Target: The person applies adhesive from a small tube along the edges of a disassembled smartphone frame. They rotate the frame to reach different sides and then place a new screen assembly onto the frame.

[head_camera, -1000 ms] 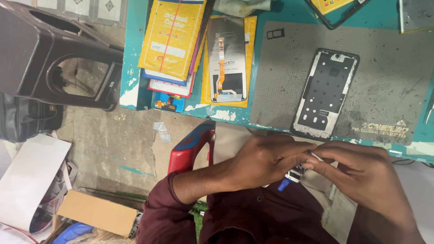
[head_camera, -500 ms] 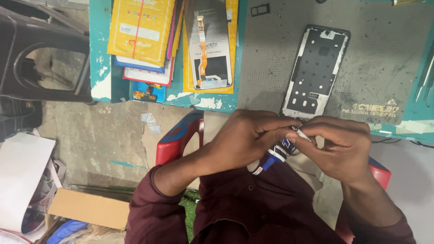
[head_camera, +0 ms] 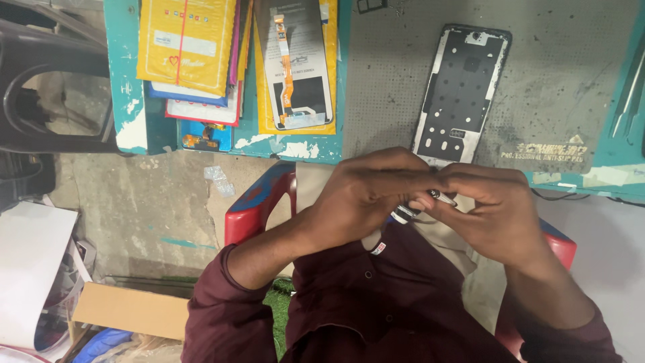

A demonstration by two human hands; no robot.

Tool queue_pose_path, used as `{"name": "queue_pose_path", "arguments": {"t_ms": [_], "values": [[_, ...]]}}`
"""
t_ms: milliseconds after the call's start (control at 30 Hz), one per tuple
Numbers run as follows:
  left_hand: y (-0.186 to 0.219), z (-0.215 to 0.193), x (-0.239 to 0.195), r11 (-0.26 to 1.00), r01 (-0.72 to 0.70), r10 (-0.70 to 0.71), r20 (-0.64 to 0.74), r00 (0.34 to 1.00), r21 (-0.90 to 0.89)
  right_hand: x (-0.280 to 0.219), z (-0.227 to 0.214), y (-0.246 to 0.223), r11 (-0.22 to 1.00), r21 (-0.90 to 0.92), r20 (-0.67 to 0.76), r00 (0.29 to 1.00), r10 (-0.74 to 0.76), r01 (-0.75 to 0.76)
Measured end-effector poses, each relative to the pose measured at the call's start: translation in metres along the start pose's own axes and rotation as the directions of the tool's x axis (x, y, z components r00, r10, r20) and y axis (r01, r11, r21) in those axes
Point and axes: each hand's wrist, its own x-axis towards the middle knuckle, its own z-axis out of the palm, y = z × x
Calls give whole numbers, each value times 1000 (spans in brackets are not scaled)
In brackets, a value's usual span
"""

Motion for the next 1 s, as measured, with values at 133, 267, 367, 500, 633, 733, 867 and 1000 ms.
{"name": "queue_pose_path", "arguments": {"t_ms": [133, 267, 367, 500, 633, 733, 867, 1000], "values": [[-1, -1, 0, 995, 29, -28, 10, 1000, -98, -4, 5, 2, 993, -105, -95, 993, -68, 58], [-1, -2, 3, 994, 71, -70, 8, 997, -79, -6, 6, 6, 986, -165, -162, 986, -42, 15], [4, -8, 4, 993, 106, -105, 18, 994, -48, -6, 3, 4, 997, -80, -219, 976, -16, -2], [17, -20, 3, 981, 147, -157, 67, 985, 129, -11, -12, -6, 997, 71, -243, 969, 39, -22], [30, -16, -7, 930, -46, 57, -19, 998, 364, -14, -20, -12, 980, 197, -273, 958, 92, -38], [28, -11, -9, 826, -239, 252, 44, 967, 510, -15, -27, -10, 967, 223, -209, 963, 173, -125], [19, -2, -6, 656, -356, 360, 139, 922, 666, -14, -35, 0, 949, 195, -143, 950, 277, -247], [9, 4, 3, 492, -459, 458, 229, 859, 739, -16, -37, 11, 909, 330, -77, 953, 294, -253]]}}
